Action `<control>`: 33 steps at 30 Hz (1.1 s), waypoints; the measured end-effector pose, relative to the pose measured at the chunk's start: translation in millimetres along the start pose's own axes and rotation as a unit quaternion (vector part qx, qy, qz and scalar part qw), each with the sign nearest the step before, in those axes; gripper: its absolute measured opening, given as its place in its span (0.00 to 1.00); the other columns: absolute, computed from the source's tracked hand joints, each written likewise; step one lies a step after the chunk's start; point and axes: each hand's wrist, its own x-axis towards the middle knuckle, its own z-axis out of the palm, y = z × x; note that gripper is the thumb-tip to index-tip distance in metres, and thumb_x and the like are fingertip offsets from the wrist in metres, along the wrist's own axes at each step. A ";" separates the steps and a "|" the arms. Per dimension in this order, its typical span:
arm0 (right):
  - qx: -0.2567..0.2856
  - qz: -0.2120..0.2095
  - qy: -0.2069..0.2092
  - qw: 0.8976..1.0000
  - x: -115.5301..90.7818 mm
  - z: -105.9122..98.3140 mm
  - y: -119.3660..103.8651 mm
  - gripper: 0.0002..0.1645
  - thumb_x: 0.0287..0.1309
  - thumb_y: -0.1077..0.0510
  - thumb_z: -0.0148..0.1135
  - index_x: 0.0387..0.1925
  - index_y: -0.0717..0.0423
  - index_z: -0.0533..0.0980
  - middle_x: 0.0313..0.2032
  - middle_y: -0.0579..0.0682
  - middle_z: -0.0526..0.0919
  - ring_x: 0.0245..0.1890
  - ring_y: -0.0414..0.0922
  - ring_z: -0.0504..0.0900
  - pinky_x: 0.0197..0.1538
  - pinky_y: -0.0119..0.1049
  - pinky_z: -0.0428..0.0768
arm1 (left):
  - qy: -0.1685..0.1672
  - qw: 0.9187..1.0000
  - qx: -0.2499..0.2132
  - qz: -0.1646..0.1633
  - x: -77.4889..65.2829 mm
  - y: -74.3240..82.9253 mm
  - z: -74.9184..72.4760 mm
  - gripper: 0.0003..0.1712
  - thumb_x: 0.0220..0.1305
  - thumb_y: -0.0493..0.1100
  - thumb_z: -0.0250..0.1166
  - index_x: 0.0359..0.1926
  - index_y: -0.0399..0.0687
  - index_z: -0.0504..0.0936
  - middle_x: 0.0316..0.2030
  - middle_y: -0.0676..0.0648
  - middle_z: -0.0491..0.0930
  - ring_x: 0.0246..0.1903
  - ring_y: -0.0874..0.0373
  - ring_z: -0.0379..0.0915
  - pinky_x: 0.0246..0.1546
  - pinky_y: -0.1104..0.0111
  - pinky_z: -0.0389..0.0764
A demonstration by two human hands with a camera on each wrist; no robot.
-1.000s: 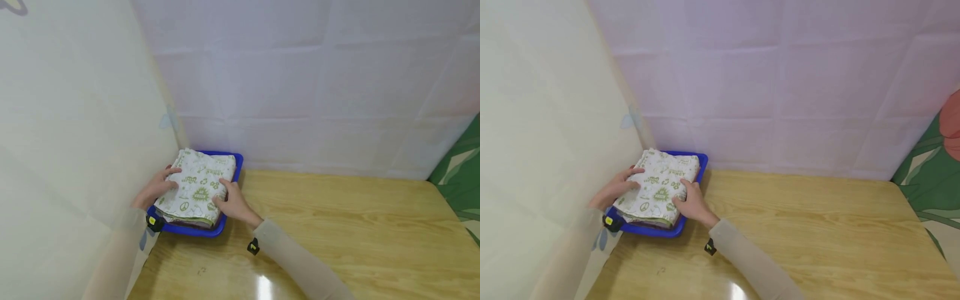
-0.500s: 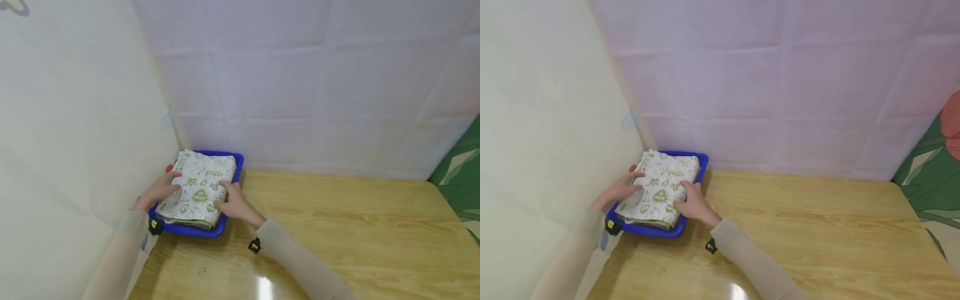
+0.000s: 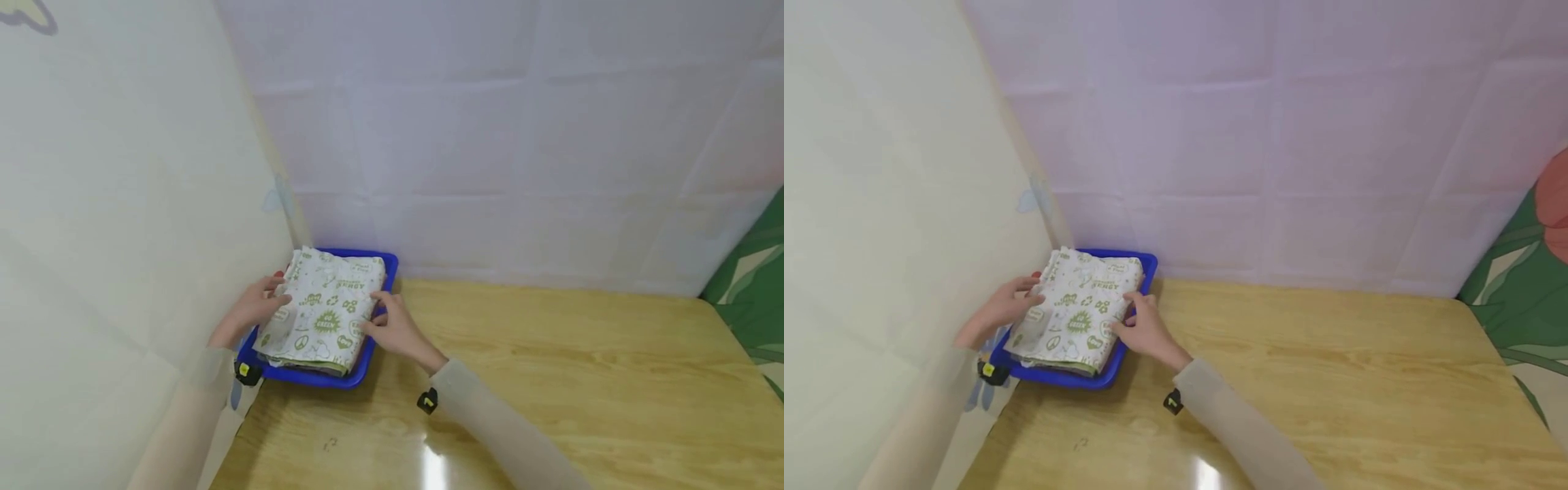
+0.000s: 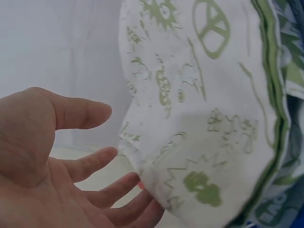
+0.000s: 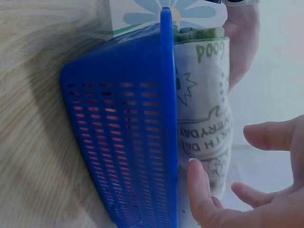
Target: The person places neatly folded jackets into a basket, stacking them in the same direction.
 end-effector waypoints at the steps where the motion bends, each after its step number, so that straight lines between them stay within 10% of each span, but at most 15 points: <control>1: 0.001 0.001 0.003 1.000 -0.5 -1.8 0.8 0.39 0.70 0.56 0.70 0.76 0.59 0.66 0.65 0.67 0.67 0.51 0.53 0.84 0.47 0.37 0.88 | 0.002 1.000 -0.001 0.001 -1.0 2.2 -0.9 0.39 0.81 0.46 0.58 0.80 0.28 0.57 0.79 0.23 0.54 0.78 0.24 0.52 0.76 0.36 0.62; 20: 0.028 -0.001 0.026 0.999 -18.6 -40.5 11.2 0.34 0.69 0.57 0.69 0.72 0.62 0.70 0.64 0.69 0.74 0.58 0.60 0.82 0.55 0.48 0.88 | -0.018 0.997 0.026 0.065 -9.4 48.8 8.6 0.39 0.82 0.51 0.58 0.82 0.37 0.59 0.78 0.26 0.59 0.74 0.23 0.59 0.68 0.36 0.73; 33: 0.007 -0.032 -0.008 0.999 -40.8 -80.9 37.4 0.28 0.76 0.59 0.63 0.73 0.59 0.70 0.63 0.63 0.77 0.59 0.62 0.82 0.57 0.50 0.87 | -0.011 0.993 -0.008 0.121 -8.6 62.3 40.1 0.34 0.81 0.47 0.60 0.79 0.38 0.64 0.76 0.29 0.66 0.72 0.25 0.66 0.67 0.38 0.76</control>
